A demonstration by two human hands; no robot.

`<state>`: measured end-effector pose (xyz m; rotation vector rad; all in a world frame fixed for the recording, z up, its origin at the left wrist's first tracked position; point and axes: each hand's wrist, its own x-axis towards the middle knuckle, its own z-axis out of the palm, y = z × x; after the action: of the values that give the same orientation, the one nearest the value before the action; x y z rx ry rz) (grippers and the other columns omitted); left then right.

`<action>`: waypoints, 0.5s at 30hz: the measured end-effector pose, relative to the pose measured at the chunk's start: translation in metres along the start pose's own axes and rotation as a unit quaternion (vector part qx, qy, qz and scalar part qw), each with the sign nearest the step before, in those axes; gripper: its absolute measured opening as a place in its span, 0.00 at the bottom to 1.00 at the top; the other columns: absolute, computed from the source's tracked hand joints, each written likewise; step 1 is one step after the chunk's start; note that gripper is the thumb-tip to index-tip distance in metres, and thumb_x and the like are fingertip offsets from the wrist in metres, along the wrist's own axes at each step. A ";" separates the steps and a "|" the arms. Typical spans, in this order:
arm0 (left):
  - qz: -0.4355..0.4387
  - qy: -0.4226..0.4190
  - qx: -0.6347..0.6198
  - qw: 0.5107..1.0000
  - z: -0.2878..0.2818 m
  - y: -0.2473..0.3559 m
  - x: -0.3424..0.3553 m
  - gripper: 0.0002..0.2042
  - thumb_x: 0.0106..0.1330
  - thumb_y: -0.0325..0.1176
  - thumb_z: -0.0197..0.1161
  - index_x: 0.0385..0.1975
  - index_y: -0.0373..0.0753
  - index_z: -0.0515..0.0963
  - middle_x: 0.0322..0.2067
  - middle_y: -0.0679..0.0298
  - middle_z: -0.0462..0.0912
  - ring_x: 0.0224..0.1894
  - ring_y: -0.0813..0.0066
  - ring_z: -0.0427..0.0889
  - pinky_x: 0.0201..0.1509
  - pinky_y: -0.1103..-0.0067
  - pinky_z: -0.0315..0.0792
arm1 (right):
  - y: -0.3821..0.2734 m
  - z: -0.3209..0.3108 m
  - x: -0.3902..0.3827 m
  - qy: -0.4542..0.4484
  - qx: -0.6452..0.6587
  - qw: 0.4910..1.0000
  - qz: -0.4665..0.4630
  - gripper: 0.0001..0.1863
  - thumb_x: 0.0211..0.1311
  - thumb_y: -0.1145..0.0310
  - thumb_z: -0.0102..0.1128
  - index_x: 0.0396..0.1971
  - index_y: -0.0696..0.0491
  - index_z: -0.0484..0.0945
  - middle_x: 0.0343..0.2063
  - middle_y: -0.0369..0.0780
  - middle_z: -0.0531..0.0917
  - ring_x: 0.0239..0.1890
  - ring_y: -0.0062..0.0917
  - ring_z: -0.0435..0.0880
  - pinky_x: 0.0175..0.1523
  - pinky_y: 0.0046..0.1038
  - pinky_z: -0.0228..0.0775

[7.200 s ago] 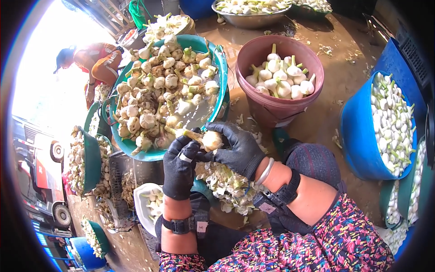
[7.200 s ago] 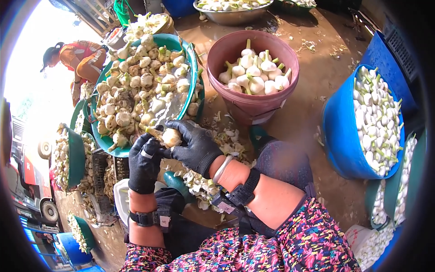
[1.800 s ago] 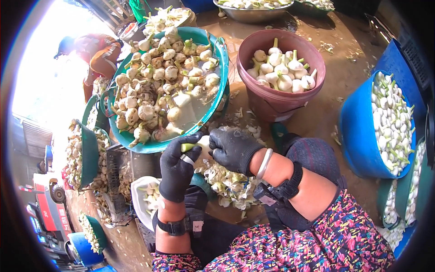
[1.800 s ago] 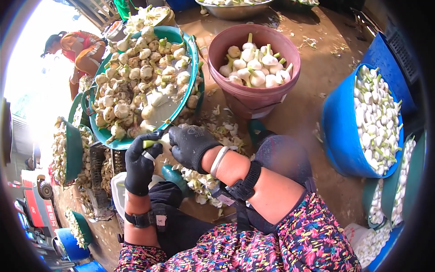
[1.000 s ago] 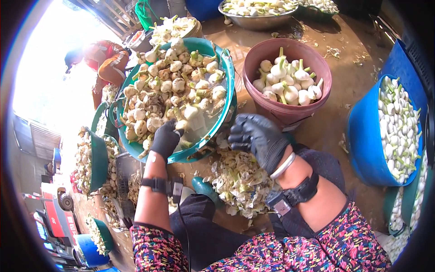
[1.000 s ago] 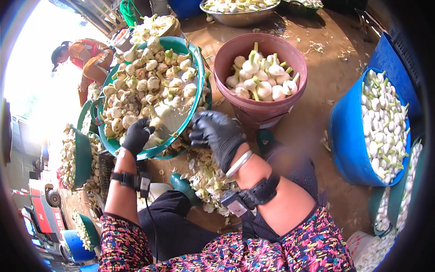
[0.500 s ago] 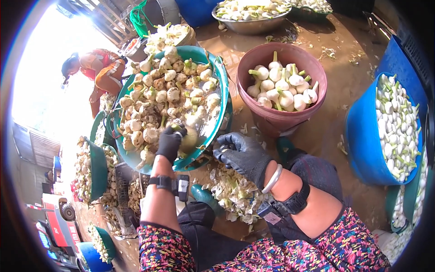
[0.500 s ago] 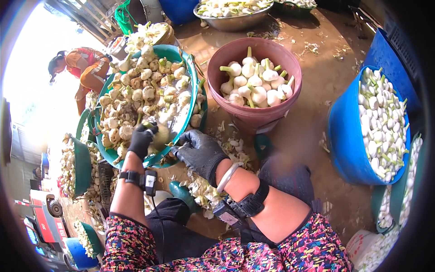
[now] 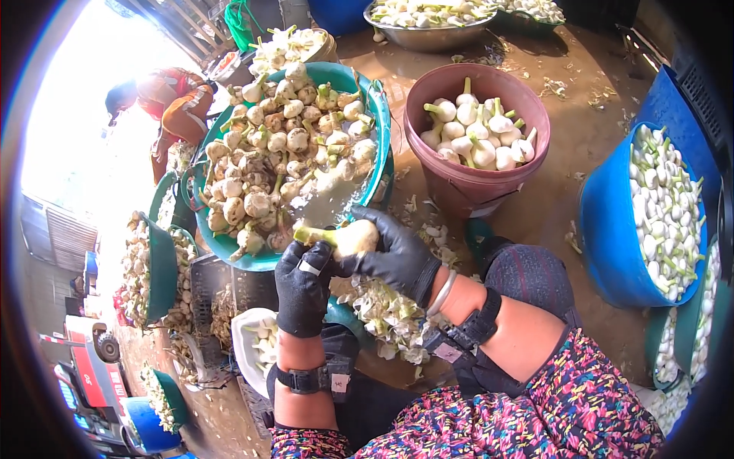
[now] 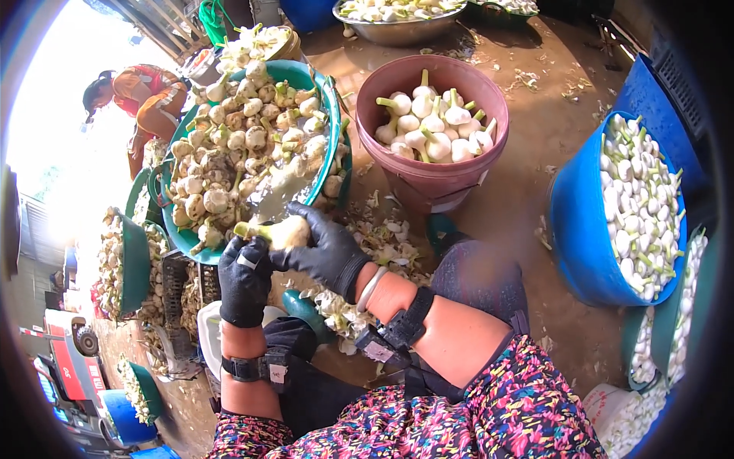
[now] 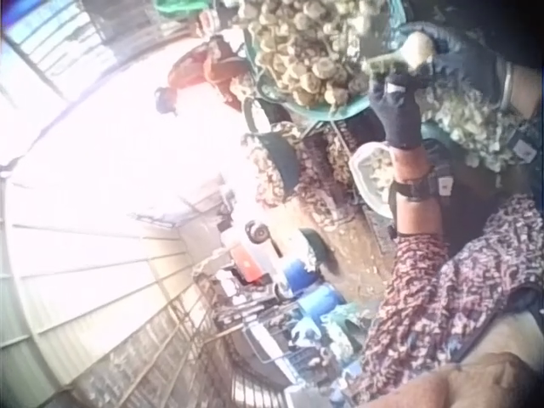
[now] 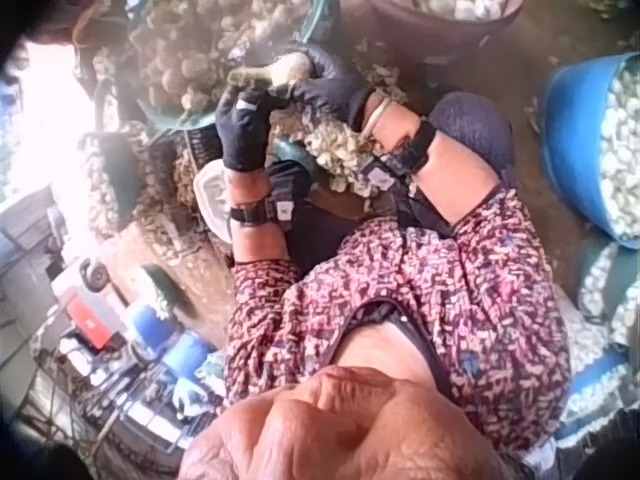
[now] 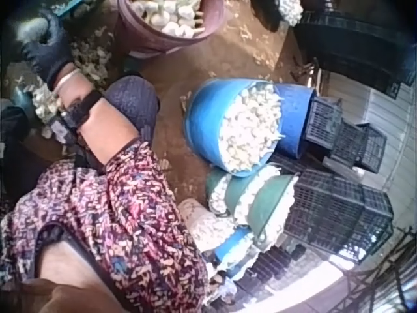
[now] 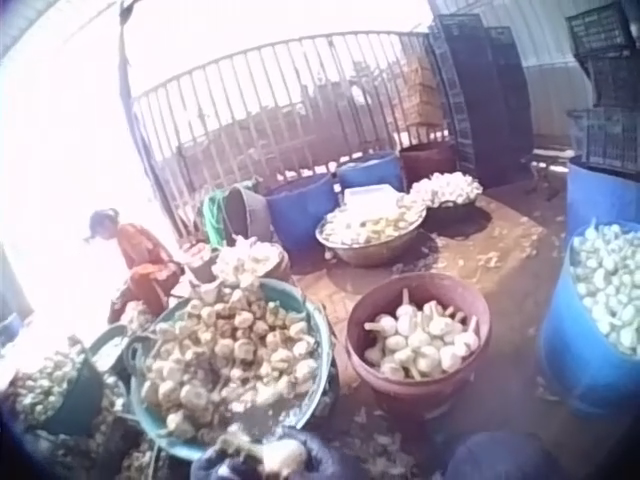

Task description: Manually peel and sort garlic bulbs in a farm processing area.

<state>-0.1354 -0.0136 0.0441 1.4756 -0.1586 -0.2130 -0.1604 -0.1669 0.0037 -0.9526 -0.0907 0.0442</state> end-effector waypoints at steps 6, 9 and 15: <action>0.156 -0.008 0.234 0.960 -0.008 -0.013 0.002 0.08 0.61 0.19 0.52 0.39 0.31 0.74 0.32 0.61 0.77 0.32 0.76 0.78 0.34 0.81 0.75 | -0.012 -0.007 0.003 0.020 0.046 0.997 0.050 0.34 0.50 0.72 0.67 0.56 0.63 0.61 0.44 0.40 0.75 0.44 0.20 0.75 0.48 0.22 0.71; 0.284 -0.031 0.397 0.872 -0.028 -0.032 0.005 0.09 0.62 0.19 0.51 0.40 0.32 0.74 0.33 0.60 0.77 0.33 0.78 0.78 0.33 0.80 0.75 | -0.014 -0.003 0.002 0.018 0.022 0.999 0.034 0.32 0.50 0.71 0.68 0.53 0.63 0.64 0.42 0.39 0.76 0.42 0.19 0.75 0.46 0.21 0.71; -0.052 0.007 0.002 0.999 0.003 -0.010 0.002 0.08 0.62 0.24 0.53 0.39 0.30 0.74 0.29 0.66 0.78 0.29 0.82 0.75 0.32 0.85 0.70 | -0.015 -0.015 0.002 -0.022 0.085 0.991 0.099 0.24 0.54 0.65 0.64 0.48 0.58 0.69 0.40 0.38 0.77 0.40 0.19 0.77 0.43 0.24 0.75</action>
<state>-0.1342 -0.0176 0.0347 1.4912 -0.0717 -0.2873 -0.1568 -0.1879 0.0072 -0.7874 -0.0326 0.2530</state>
